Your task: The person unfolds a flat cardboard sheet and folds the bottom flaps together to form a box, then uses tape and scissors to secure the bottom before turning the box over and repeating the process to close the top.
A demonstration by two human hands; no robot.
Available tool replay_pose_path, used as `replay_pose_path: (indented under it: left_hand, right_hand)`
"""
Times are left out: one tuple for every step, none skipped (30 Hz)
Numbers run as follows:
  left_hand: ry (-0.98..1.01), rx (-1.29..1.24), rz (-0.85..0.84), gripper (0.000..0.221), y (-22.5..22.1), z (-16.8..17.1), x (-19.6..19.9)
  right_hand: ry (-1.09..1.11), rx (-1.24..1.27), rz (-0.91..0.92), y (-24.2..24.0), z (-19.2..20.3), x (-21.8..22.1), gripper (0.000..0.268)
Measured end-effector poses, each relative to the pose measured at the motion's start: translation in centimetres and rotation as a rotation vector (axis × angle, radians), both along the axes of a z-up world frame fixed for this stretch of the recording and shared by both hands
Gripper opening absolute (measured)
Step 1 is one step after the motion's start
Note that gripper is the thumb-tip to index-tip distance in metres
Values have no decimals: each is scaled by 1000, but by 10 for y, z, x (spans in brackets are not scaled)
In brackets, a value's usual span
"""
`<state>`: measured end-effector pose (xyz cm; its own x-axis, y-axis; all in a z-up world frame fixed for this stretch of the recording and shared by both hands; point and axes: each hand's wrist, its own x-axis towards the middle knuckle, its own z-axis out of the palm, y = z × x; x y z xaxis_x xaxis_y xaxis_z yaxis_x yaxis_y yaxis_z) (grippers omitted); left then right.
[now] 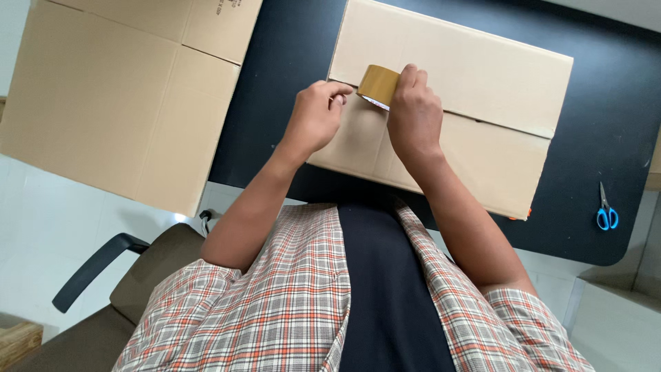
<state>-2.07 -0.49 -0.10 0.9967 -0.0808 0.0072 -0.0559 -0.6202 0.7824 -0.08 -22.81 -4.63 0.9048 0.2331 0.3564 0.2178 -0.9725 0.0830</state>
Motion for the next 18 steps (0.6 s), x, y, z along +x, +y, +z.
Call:
replay_pose_path:
  left_hand:
    - [33,-7,7,36,-2,4,-5]
    - [34,-5,14,36,-3,1,-6]
    - [19,-3,8,35,-4,-1,-7]
    - [3,0,3,34,-5,-3,-8]
    - [3,1,8,34,-6,-2,-10]
    - [-12,-13,5,33,-7,-1,-11]
    - [-27,-26,0,32,-9,0,-14]
    - [-27,-25,3,32,-10,2,-15]
    - [-12,-7,16,31,-11,4,-15]
    - [2,10,30,31,-12,5,-14]
    - [2,10,33,31,-13,6,-15]
    - [-10,14,43,29,-13,7,-15]
    - [-21,18,50,28,-14,8,-15]
    - [-21,20,51,28,-13,6,-15]
    - [-39,37,64,27,-14,3,-14]
    - [-57,54,77,27,-14,0,-13]
    - [-57,55,76,27,-15,6,-14]
    - [-48,45,77,26,-15,12,-16]
  right_hand:
    - [-22,-40,-18,2,-1,-2,40]
    - [-21,-39,-12,3,-1,-2,40]
    - [-42,-39,-24,4,-1,-3,36]
    - [-63,-39,-36,5,-2,-4,33]
    - [-63,-38,-31,6,-3,-3,33]
    - [-74,-45,-36,7,-4,-3,34]
    - [-84,-52,-42,7,-6,-4,36]
    - [-84,-51,-39,8,-5,-5,36]
    - [-111,-85,-53,9,-5,-6,31]
    - [-139,-119,-66,10,-4,-6,27]
    - [-139,-118,-63,11,-4,-7,27]
    - [-159,-153,-78,12,-3,-8,23]
    - [-178,-188,-94,13,-2,-9,20]
    - [-178,-187,-93,14,-1,-10,20]
    - [-185,-203,-104,15,0,-11,19]
    - [-192,-220,-115,15,1,-11,18]
    - [-191,-219,-115,15,1,-12,18]
    - [-197,-228,-112,15,0,-12,19]
